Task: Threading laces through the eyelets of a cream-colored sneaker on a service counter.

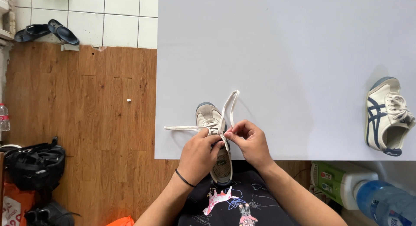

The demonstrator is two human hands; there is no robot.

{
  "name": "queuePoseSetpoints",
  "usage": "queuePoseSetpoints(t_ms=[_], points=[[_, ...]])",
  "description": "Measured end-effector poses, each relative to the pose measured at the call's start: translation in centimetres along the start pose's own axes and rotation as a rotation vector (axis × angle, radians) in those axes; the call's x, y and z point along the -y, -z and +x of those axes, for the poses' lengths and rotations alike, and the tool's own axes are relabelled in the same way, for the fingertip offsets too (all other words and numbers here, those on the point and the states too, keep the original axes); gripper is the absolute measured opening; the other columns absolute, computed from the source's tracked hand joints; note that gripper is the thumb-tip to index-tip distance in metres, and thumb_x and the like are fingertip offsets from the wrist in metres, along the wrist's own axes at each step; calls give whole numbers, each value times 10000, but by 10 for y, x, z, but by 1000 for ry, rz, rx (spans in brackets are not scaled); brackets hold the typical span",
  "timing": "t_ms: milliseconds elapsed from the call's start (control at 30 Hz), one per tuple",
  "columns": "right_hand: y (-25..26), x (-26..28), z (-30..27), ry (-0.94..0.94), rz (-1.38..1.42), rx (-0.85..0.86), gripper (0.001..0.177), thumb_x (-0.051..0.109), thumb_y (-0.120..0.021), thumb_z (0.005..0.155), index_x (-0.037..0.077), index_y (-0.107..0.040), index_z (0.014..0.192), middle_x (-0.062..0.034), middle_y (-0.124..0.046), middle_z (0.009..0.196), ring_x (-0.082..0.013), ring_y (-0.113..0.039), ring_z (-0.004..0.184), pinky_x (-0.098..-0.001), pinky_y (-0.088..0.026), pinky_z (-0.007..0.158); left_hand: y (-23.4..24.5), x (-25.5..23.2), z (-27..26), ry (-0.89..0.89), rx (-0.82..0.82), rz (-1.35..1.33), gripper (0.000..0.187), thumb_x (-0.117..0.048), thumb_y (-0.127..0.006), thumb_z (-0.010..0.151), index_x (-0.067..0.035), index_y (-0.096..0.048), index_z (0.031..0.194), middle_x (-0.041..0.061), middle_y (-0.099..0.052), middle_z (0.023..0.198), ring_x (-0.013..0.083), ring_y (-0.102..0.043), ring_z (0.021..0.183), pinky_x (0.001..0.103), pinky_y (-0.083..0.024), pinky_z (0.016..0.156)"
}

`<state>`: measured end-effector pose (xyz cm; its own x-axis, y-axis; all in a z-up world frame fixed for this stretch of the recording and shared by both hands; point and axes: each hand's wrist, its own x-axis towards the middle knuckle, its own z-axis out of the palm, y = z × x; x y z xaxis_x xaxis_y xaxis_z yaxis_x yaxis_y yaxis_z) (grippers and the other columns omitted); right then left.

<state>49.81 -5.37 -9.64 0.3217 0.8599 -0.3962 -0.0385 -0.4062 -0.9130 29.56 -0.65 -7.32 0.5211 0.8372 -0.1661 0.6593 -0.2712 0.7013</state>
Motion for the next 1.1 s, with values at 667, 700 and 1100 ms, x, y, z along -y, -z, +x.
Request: queuePoseSetpoints(t_ms=[667,700,1100], points=[[5,-18,17,-219,548,293,616,-233,-849,862,202,-521,1151,-78,-661,1007,-158,-660,926,-302,-592,816,141,-35,-100,-172,13,-700,330,-359,-812,1047,-147,-710,815,54,-677,790,214,-671,714,374,-542,662],[5,-19,17,-234,534,283,629,-231,-855,858,201,-522,1172,-74,-659,983,-148,-652,909,-300,-592,816,161,-44,-120,-218,-162,-983,531,-464,-895,1006,-159,-608,680,70,-800,787,214,-769,655,362,-624,590],[19,43,-11,234,-276,347,339,145,-912,956,139,-706,1224,-9,-753,1055,-143,-742,992,-325,-594,1019,67,4,-72,219,161,-103,659,-776,-751,963,-229,-805,1328,24,-775,1119,270,-797,1007,455,-590,930]])
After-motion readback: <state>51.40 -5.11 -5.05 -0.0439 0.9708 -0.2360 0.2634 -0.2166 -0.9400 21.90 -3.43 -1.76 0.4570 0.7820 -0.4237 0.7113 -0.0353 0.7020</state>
